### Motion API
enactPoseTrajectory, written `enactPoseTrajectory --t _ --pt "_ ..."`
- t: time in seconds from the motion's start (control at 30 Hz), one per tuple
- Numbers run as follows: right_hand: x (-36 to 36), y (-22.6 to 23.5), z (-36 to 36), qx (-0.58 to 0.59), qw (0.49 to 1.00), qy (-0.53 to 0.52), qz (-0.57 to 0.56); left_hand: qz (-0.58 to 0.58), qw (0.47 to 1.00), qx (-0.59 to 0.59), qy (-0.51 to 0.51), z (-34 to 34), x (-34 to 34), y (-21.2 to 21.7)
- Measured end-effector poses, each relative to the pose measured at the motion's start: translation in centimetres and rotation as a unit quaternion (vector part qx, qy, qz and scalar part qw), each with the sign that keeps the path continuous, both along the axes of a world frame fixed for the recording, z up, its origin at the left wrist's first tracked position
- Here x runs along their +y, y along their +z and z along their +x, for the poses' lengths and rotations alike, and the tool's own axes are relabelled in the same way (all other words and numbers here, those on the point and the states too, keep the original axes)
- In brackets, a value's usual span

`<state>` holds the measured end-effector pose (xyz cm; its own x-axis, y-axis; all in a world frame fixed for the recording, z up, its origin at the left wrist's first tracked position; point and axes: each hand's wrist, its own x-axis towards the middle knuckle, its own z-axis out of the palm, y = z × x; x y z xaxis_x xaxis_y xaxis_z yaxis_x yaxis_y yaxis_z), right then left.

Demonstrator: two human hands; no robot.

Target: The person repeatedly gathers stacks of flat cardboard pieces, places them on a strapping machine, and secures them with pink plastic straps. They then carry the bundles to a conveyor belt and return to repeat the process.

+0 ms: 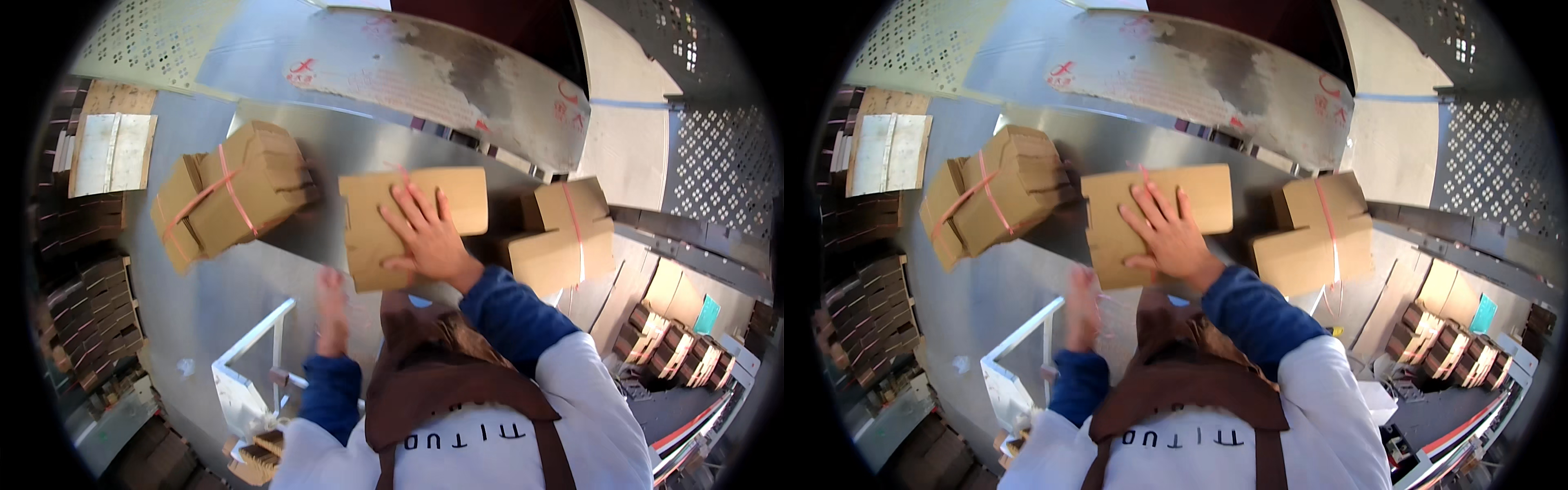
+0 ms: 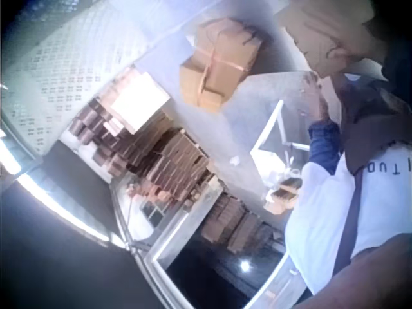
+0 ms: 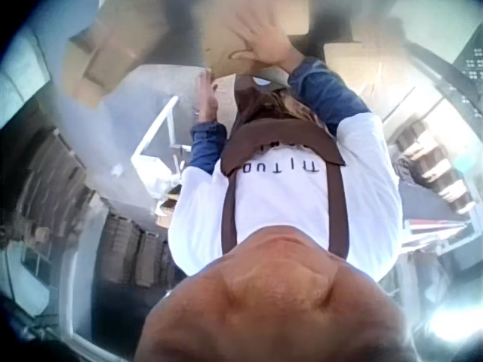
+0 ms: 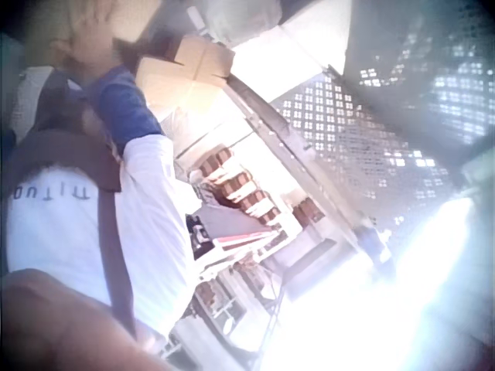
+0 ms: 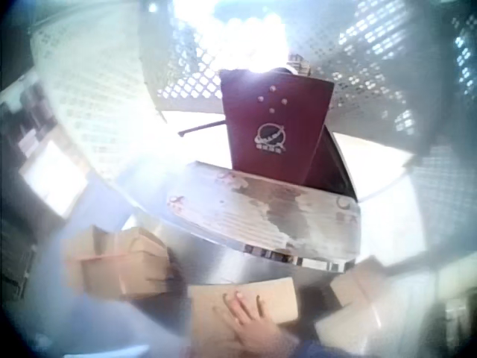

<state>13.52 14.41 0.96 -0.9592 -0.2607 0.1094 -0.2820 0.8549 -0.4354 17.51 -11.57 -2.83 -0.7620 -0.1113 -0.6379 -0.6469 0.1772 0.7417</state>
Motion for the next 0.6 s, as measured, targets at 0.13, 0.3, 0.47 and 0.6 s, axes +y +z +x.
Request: enactPoseTrajectory --t 0.13,0.3,0.47,0.6 --pt "6.8 3.1 1.5 0.045 0.984 -0.102 -0.138 -0.002 0.981 0.150 -0.125 -9.8 5.3 4.1" --pt "23.7 2.3 15.0 0.093 0.882 -0.448 0.111 0.174 0.974 -0.022 -0.142 -14.8 7.6 4.3" --pt "25.3 -4.8 22.2 -0.060 0.715 -0.551 -0.427 0.181 0.975 -0.056 -0.116 -14.1 8.9 3.2" --pt "23.5 -6.2 23.2 -0.038 0.695 -0.564 -0.445 0.192 0.974 -0.058 -0.105 -12.5 10.0 1.5"
